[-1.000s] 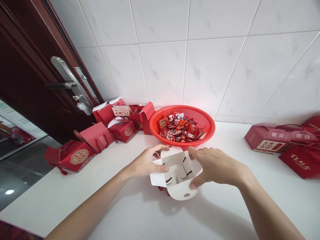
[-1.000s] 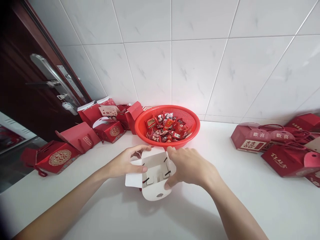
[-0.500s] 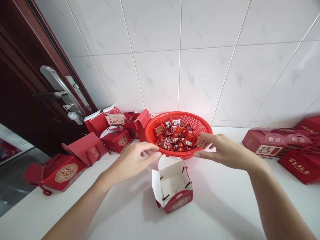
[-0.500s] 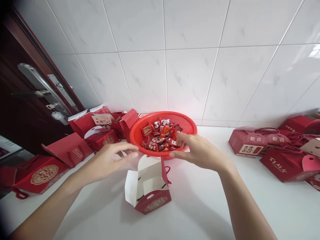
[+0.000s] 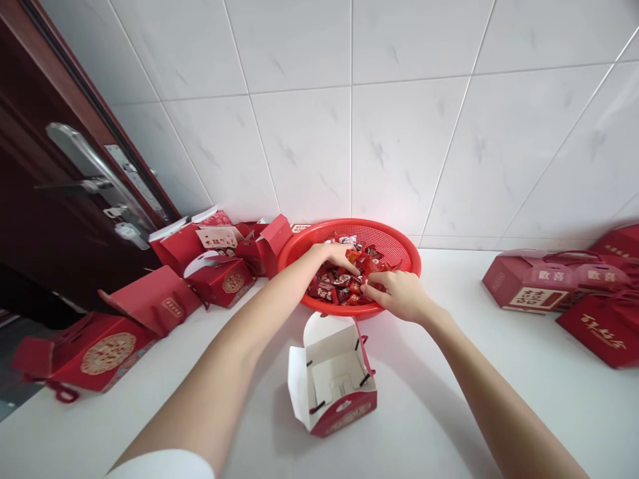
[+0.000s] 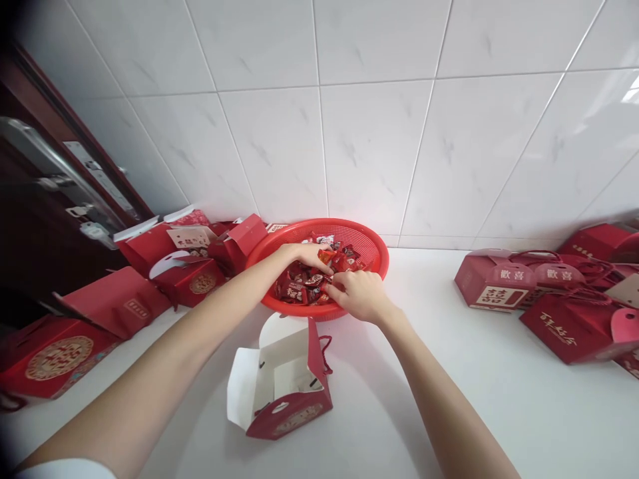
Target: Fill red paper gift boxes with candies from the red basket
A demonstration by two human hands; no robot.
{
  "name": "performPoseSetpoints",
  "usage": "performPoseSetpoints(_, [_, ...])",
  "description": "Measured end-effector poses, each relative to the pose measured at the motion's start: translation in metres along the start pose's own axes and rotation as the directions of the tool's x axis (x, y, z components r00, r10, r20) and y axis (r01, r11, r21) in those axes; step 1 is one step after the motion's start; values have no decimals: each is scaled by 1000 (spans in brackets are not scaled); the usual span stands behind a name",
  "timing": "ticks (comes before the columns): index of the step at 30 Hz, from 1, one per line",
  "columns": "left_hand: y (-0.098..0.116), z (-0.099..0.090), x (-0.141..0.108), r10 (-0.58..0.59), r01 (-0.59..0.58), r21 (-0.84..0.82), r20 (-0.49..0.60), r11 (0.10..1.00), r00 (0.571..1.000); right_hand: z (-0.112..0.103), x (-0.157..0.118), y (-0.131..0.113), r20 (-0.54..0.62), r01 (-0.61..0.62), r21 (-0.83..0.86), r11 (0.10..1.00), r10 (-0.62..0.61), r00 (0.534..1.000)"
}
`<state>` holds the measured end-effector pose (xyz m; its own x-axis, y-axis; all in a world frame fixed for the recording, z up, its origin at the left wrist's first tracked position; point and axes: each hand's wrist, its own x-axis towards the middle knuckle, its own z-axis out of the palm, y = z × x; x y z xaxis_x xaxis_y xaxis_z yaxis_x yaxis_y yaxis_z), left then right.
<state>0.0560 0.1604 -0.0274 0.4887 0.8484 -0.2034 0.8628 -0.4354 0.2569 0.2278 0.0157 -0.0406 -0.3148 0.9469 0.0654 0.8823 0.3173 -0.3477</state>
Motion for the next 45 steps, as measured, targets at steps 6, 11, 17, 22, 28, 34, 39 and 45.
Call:
performPoseSetpoints(6, [-15, 9, 7, -117, 113, -41, -90, 993, 989, 0, 2, 3, 13, 24, 6, 1000, -24, 1000])
performPoseSetpoints(11, [-21, -1, 1, -261, 247, -87, -381, 965, 887, 0, 2, 2, 19, 4, -17, 1000, -3, 1000])
performPoseSetpoints(17, [-25, -3, -1, -272, 236, -137, -404, 962, 873, -1, 1, -1, 30, -16, -33, 999, 17, 999])
performPoseSetpoints(22, [-25, -4, 0, -284, 249, -139, -391, 958, 876, -1, 1, -1, 28, -5, -14, 1000, 5, 1000])
performPoseSetpoints(28, [-13, -8, -2, -194, 199, -38, -458, 979, 868, -1, 2, 0, 9, 22, 8, 1000, -22, 1000])
performPoseSetpoints(34, [-3, -11, 7, 93, -46, 161, -299, 986, 950, -2, 1, -2, 12, 10, 7, 1000, -10, 1000])
performPoseSetpoints(39, [7, -1, 19, 106, -92, 232, -49, 968, 993, 1, 3, 0, 16, -21, 23, 1000, 21, 1000])
performPoseSetpoints(45, [-1, 6, 28, -71, 66, 262, 12, 963, 997, 3, 4, 3, 6, -7, 44, 999, 6, 1000])
